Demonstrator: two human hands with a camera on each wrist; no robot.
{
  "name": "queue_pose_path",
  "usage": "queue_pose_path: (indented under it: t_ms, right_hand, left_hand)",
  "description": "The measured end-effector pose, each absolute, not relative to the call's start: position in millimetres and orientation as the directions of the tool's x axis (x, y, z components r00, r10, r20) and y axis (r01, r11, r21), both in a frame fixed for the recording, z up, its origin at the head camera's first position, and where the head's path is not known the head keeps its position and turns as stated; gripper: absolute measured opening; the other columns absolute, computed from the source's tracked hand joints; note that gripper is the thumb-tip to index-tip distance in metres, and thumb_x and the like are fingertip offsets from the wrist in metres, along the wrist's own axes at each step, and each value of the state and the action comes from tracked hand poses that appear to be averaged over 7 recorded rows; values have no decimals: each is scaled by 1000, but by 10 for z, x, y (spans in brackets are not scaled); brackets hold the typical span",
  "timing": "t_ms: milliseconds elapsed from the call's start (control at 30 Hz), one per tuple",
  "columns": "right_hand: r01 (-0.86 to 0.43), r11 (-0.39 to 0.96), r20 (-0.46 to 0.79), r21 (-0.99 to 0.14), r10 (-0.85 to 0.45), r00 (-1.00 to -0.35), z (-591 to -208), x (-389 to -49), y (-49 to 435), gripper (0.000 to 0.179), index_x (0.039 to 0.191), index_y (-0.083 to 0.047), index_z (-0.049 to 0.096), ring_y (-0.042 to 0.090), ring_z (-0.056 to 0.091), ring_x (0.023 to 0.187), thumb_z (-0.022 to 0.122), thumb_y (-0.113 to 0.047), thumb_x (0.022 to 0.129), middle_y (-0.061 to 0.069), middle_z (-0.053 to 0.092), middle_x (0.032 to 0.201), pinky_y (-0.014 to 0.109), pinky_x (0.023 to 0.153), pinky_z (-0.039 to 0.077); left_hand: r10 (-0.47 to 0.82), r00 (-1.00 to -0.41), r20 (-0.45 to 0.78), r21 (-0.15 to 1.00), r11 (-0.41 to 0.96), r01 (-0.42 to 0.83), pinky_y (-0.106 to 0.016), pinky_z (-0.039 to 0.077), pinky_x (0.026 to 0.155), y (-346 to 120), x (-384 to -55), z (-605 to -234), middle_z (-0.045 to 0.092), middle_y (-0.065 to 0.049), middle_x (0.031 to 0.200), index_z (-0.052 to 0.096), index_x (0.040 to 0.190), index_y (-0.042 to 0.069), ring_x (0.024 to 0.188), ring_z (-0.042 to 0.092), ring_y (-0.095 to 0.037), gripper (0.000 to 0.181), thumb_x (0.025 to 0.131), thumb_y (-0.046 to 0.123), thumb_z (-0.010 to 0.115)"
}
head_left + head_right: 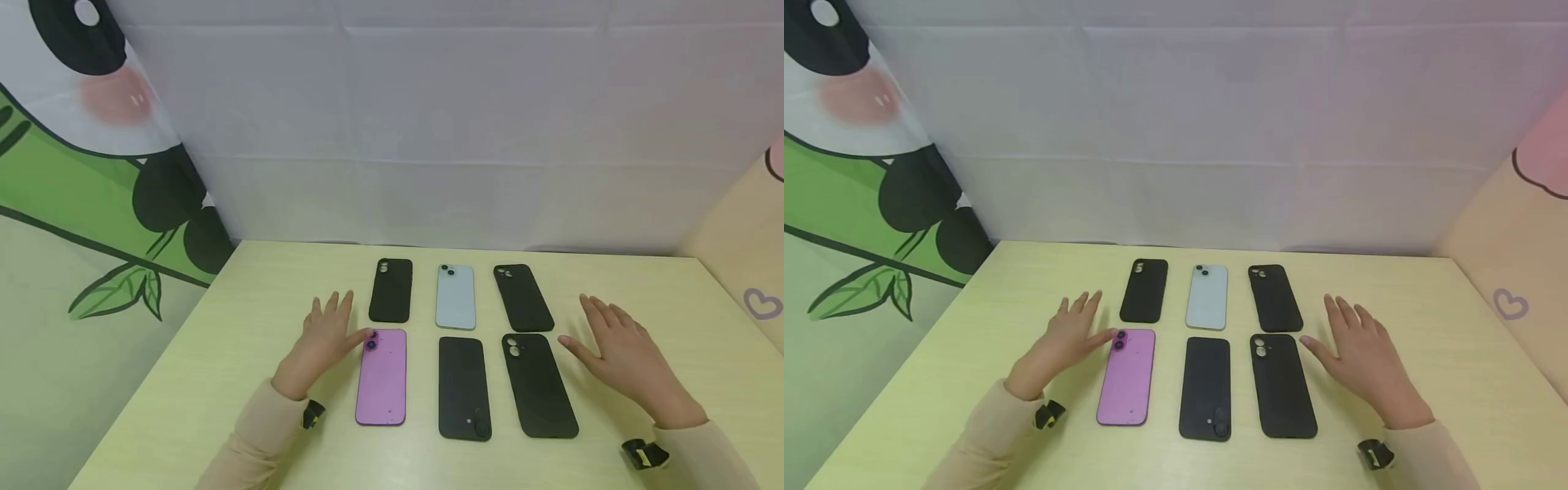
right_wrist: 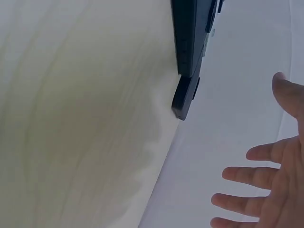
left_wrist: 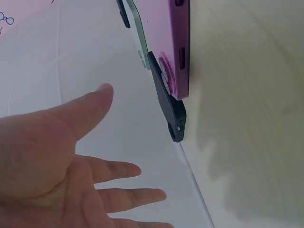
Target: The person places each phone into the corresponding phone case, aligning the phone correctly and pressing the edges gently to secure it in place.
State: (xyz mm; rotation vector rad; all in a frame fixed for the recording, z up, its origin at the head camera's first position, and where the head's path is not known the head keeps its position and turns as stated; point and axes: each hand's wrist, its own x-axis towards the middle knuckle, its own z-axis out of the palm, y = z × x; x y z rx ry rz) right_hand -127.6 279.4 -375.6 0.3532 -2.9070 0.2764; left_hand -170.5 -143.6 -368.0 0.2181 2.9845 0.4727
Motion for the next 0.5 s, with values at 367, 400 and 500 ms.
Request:
queue_pose_path:
  t_ms: [367,400,500]
  right_hand:
    - [-277,939,191,-205,-239,-952,-3695,-1191,2559,80,140,4,27,51,38,116,53,-50,88,31,35,136,63,87,36]
    - [-271,937,170,-219,-236,-957,-3692,-1183,2532,80,140,5,26,51,37,117,52,-51,88,32,34,137,63,87,37]
    - [-249,934,112,-257,-227,-967,-3694,-1155,2458,80,140,5,25,52,36,119,49,-51,89,33,30,138,63,86,38]
  left_hand:
    - [235,-963,-130,376,910,172,-54,35,100,-1294,-1628,-3662,35,-26,139,27,140,-3,125,36,-46,74,88,39,58]
    - [243,-960,-136,386,906,174,-53,36,100,-1280,-1621,-3664,36,-26,139,27,140,-3,124,37,-45,74,88,39,58]
    - [259,-955,-143,401,897,183,-51,39,98,-1240,-1607,-3689,38,-25,138,29,139,-3,122,40,-44,74,87,39,60]
